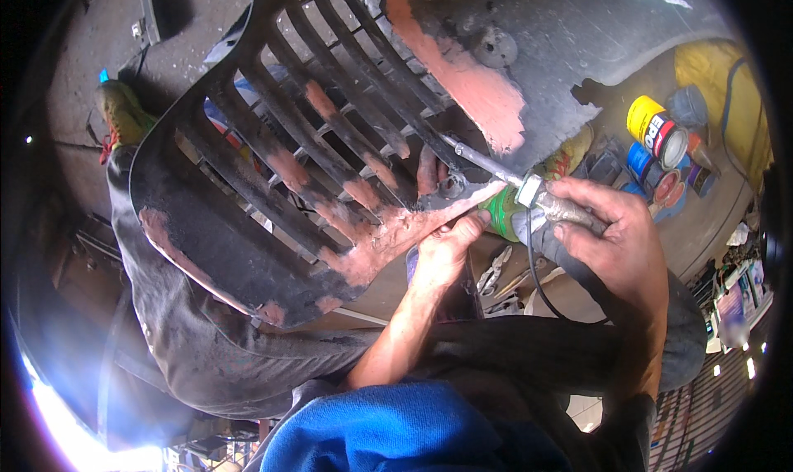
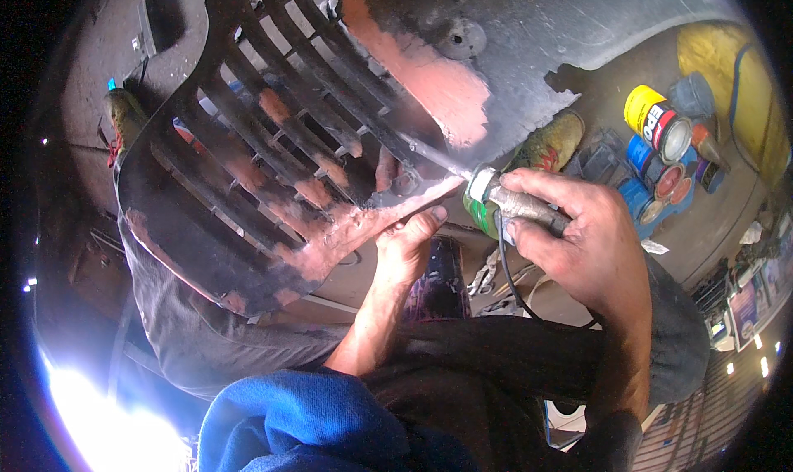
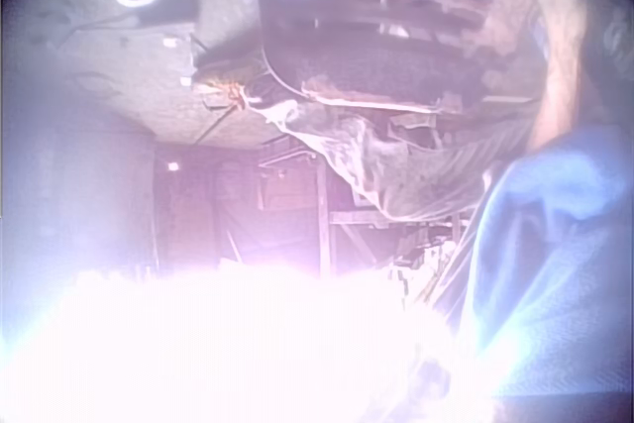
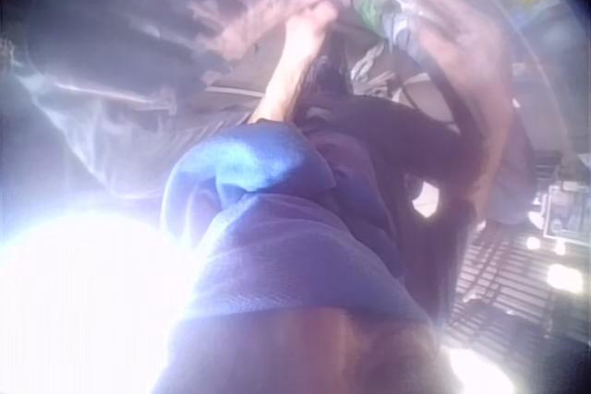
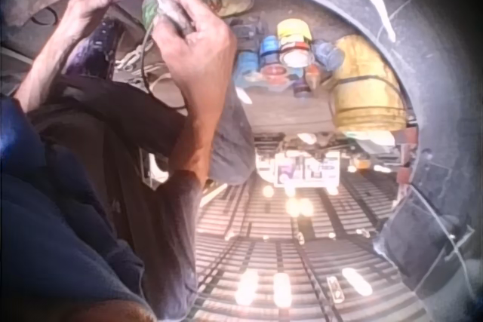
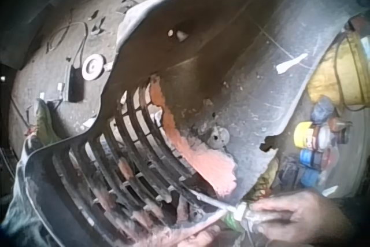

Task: The person uses a handheld rotary tool to grind a black plastic car grille, focusing on the edges and slats. They pause briefly to wipe the surface with a cloth, then resume grinding the same area.

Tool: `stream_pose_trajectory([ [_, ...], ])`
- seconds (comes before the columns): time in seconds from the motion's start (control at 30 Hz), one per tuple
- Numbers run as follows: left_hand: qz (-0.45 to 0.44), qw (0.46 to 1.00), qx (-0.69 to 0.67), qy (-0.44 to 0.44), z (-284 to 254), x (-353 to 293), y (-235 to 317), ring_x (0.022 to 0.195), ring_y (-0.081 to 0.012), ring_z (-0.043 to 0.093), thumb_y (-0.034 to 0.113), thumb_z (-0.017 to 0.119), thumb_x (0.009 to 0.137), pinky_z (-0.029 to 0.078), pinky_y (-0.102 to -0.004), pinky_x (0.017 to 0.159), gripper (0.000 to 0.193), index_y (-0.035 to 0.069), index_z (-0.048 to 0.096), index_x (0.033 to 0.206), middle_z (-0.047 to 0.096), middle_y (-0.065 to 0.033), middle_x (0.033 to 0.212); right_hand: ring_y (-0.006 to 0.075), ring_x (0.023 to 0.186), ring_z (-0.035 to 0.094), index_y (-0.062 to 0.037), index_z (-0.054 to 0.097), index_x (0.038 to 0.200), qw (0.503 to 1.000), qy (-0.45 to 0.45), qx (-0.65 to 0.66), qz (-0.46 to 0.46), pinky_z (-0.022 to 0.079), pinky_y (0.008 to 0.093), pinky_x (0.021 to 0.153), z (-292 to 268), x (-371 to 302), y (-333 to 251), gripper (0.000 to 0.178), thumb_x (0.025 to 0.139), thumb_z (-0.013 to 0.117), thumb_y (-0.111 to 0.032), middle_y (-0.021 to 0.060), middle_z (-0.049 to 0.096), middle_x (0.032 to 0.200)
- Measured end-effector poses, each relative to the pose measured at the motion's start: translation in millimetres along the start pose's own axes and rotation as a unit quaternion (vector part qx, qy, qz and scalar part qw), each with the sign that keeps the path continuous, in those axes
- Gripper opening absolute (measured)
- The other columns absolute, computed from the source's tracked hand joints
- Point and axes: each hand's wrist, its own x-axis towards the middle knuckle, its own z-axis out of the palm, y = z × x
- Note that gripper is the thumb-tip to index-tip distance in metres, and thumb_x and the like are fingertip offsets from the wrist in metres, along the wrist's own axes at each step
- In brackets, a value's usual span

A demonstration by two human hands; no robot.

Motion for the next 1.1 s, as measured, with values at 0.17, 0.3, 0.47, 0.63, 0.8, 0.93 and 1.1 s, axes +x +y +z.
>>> stream_pose_trajectory([
  [0.17,-0.071,0.996,0.036,0.041,3.4,-9.9,-5.5,0.120,-0.0213,0.062,-0.002,0.071,0.084,0.046,-0.0344,0.105,0.047,-0.001,0.067,0.131,0.068,-0.0103,0.127,0.0175,0.099,0.071,0.0073,0.069,0.119,1.000,-0.009,0.020,-0.014,0.057,0.0318,0.085,-2.0,0.8,4.3,0.036,0.084,0.070,0.000,0.0180,0.075,0.107],
  [0.3,-0.062,0.997,0.028,0.038,7.3,-6.8,-3.3,0.117,-0.0201,0.062,-0.004,0.069,0.086,0.047,-0.0331,0.103,0.045,0.000,0.067,0.131,0.069,-0.0089,0.125,0.0174,0.112,0.067,0.0079,0.066,0.124,0.999,-0.045,-0.026,0.007,0.051,0.0315,0.098,-9.4,0.7,-5.9,0.041,0.083,0.067,0.003,0.0172,0.073,0.118],
  [0.47,-0.044,0.996,0.066,0.045,8.1,-4.1,-0.2,0.116,-0.0197,0.063,-0.005,0.068,0.087,0.048,-0.0332,0.103,0.046,0.000,0.066,0.132,0.070,-0.0093,0.124,0.0184,0.108,0.070,0.0059,0.067,0.124,0.995,-0.043,-0.090,0.007,0.054,0.0320,0.093,-12.6,-2.8,-13.6,0.041,0.084,0.069,-0.001,0.0189,0.074,0.117],
  [0.63,-0.037,0.997,0.052,0.043,4.0,1.4,-3.0,0.115,-0.0197,0.063,-0.004,0.066,0.089,0.049,-0.0334,0.103,0.053,0.000,0.057,0.141,0.069,-0.0105,0.122,0.0177,0.105,0.071,0.0056,0.067,0.125,0.995,-0.028,-0.094,-0.008,0.055,0.0327,0.090,-9.7,-4.2,-8.9,0.041,0.084,0.069,-0.001,0.0184,0.074,0.115],
  [0.8,-0.029,0.996,0.075,0.045,3.6,4.1,-4.2,0.113,-0.0198,0.064,-0.003,0.066,0.089,0.050,-0.0329,0.101,0.061,0.000,0.048,0.148,0.068,-0.0109,0.120,0.0154,0.104,0.069,0.0059,0.067,0.126,0.995,-0.044,-0.089,0.003,0.056,0.0318,0.090,-9.0,0.4,-6.4,0.041,0.086,0.069,0.000,0.0165,0.074,0.115],
  [0.93,-0.026,0.997,0.004,0.079,12.0,2.9,-4.9,0.119,-0.0215,0.060,-0.004,0.064,0.089,0.049,-0.0337,0.104,0.067,0.003,0.040,0.151,0.057,-0.0126,0.131,0.0152,0.105,0.069,0.0067,0.066,0.127,0.995,-0.042,-0.084,0.015,0.056,0.0316,0.090,-7.6,1.7,-7.3,0.041,0.086,0.069,0.000,0.0162,0.073,0.115],
  [1.1,-0.042,0.998,0.037,0.030,9.2,7.0,4.5,0.133,-0.0260,0.052,-0.011,0.059,0.086,0.046,-0.0362,0.111,0.089,0.007,0.016,0.162,0.041,-0.0159,0.153,0.0160,0.105,0.069,0.0068,0.067,0.124,0.997,-0.032,-0.067,0.008,0.056,0.0318,0.091,-8.5,-0.9,-7.0,0.040,0.083,0.069,0.002,0.0163,0.073,0.116],
])
